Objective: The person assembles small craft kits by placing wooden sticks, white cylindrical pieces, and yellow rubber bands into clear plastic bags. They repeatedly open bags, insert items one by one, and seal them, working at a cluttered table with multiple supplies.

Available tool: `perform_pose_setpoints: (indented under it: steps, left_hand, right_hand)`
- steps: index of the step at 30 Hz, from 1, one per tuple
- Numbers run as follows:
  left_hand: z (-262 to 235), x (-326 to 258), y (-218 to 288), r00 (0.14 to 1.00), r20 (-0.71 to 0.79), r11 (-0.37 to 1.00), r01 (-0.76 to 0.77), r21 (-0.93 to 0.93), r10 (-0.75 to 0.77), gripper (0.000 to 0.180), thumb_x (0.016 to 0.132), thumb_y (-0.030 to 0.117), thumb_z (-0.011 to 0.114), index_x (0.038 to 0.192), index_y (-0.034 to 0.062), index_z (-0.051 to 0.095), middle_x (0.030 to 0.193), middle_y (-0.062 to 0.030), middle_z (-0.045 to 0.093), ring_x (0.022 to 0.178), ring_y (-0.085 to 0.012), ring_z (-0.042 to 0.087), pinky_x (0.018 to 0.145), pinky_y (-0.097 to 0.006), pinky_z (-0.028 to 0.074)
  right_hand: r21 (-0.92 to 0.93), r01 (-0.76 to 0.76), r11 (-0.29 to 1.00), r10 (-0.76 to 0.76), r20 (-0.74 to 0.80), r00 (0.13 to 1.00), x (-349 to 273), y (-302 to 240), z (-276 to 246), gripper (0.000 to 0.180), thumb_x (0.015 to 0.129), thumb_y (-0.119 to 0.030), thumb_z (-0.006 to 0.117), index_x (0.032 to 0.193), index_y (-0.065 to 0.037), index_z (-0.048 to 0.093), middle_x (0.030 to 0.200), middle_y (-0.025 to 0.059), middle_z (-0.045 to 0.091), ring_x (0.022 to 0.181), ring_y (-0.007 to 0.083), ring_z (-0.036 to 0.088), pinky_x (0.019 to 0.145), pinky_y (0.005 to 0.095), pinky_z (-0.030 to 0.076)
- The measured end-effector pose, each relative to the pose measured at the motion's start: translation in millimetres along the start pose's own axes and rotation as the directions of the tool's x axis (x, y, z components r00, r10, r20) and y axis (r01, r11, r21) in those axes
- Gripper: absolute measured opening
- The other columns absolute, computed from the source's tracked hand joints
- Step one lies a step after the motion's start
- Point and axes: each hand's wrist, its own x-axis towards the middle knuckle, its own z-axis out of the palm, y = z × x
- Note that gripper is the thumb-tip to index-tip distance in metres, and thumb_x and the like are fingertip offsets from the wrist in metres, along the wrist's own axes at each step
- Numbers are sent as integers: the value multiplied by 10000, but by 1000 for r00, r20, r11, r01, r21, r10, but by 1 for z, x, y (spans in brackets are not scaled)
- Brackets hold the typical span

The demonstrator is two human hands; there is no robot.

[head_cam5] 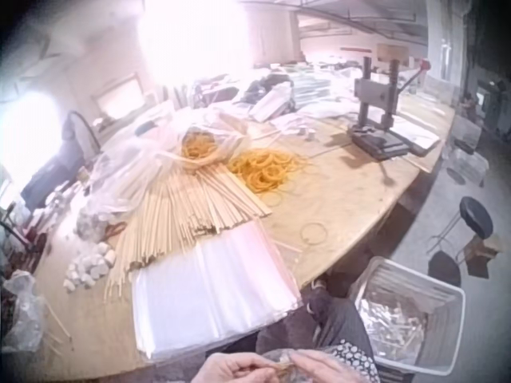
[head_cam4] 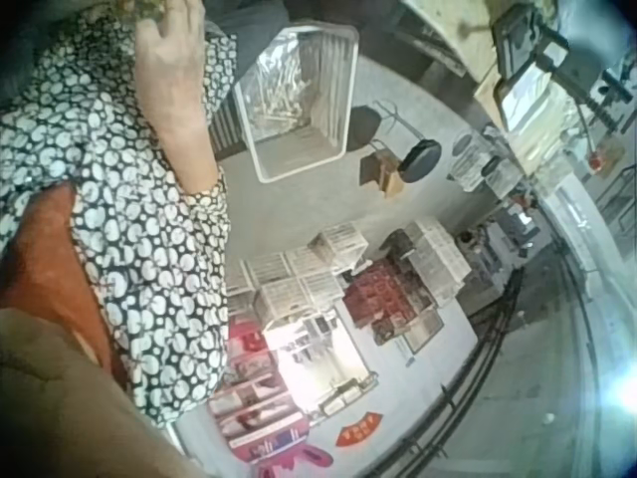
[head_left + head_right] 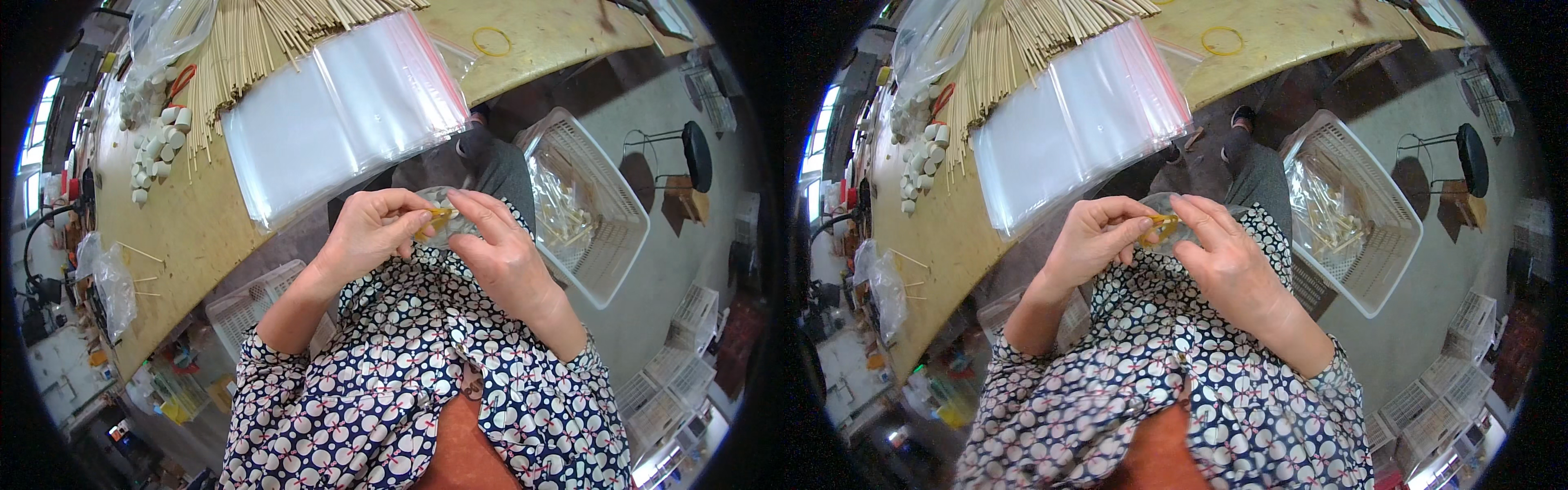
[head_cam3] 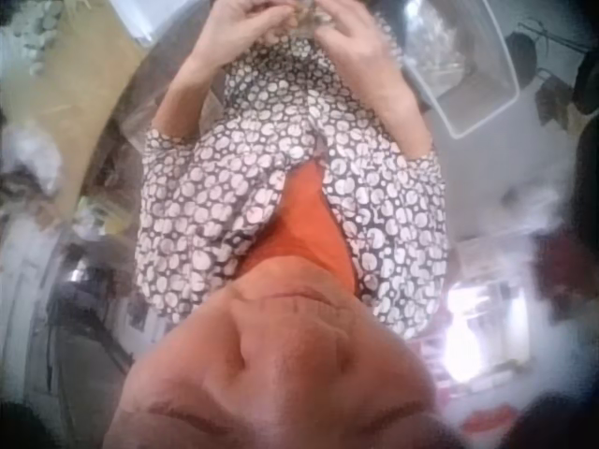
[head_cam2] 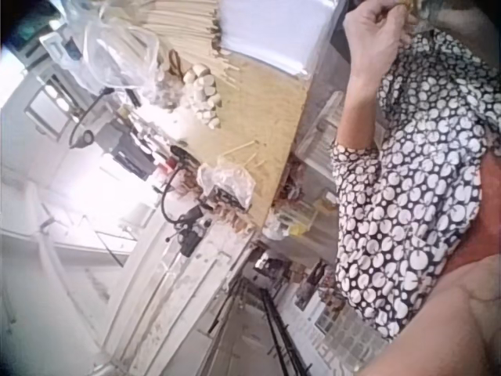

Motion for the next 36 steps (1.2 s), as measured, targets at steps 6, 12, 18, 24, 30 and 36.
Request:
perform_pose_setpoints:
  steps: [6, 12, 18, 24, 30, 36]
  left_hand:
    - [1, -3, -6, 999, -46, 999, -15, 49, 17, 188, 1023, 106, 627, 1119, -22, 725, 901, -52, 754, 601, -24, 597, 547, -163, 494]
    - [4, -6, -3, 997, -63, 988, -39, 149, 49, 188, 1014, 90, 624, 1131, -9, 734, 914, -48, 752, 619, -33, 608, 554, -179, 499]
    - [12, -10, -9, 756, -31, 614, -505, 607, 653, 170, 888, -12, 722, 1047, 19, 774, 913, -78, 744, 701, -92, 650, 582, -230, 495]
    - [-14, -24, -3, 711, -197, 662, -466, 587, 676, 508, 742, 99, 889, 1220, 45, 727, 1194, -114, 724, 1032, -199, 699, 862, -302, 554]
    - [-15, -21, -41, 774, -125, 719, -499, 483, 621, 294, 852, 36, 791, 1139, -2, 740, 1189, -143, 745, 1108, -251, 706, 960, -344, 549]
    - [-6, -21, -37, 750, -192, 731, -497, 468, 633, 64, 903, -9, 731, 963, -25, 749, 1012, -126, 772, 920, -201, 727, 826, -305, 571]
  right_hand:
    - [6, -15, 1000, 14, 22, 1000, -1, -1, 2, 88, 772, 4, 653, 837, 53, 619, 1333, 257, 607, 1289, 400, 580, 1077, 452, 506]
    - [-3, -13, 1000, 13, 33, 999, -2, -2, 2, 89, 774, 2, 654, 843, 52, 627, 1335, 258, 609, 1304, 400, 572, 1089, 449, 500]
    - [11, -8, 1000, 8, 8, 1000, -4, -3, 2, 87, 787, -4, 674, 851, 43, 639, 1331, 242, 617, 1285, 389, 583, 1073, 443, 510]
    - [77, -53, 996, 61, -110, 992, -6, 5, -8, 155, 772, 10, 736, 924, 2, 706, 1317, 201, 648, 1233, 369, 619, 1010, 432, 537]
    - [94, -34, 995, 47, -139, 989, -3, 3, -17, 179, 771, 28, 769, 942, -6, 729, 1304, 181, 663, 1197, 358, 642, 977, 422, 551]
    - [284, -163, 945, 220, -181, 959, -11, 10, -21, 158, 833, 49, 750, 977, -15, 743, 1200, 158, 712, 1050, 283, 713, 832, 352, 595]
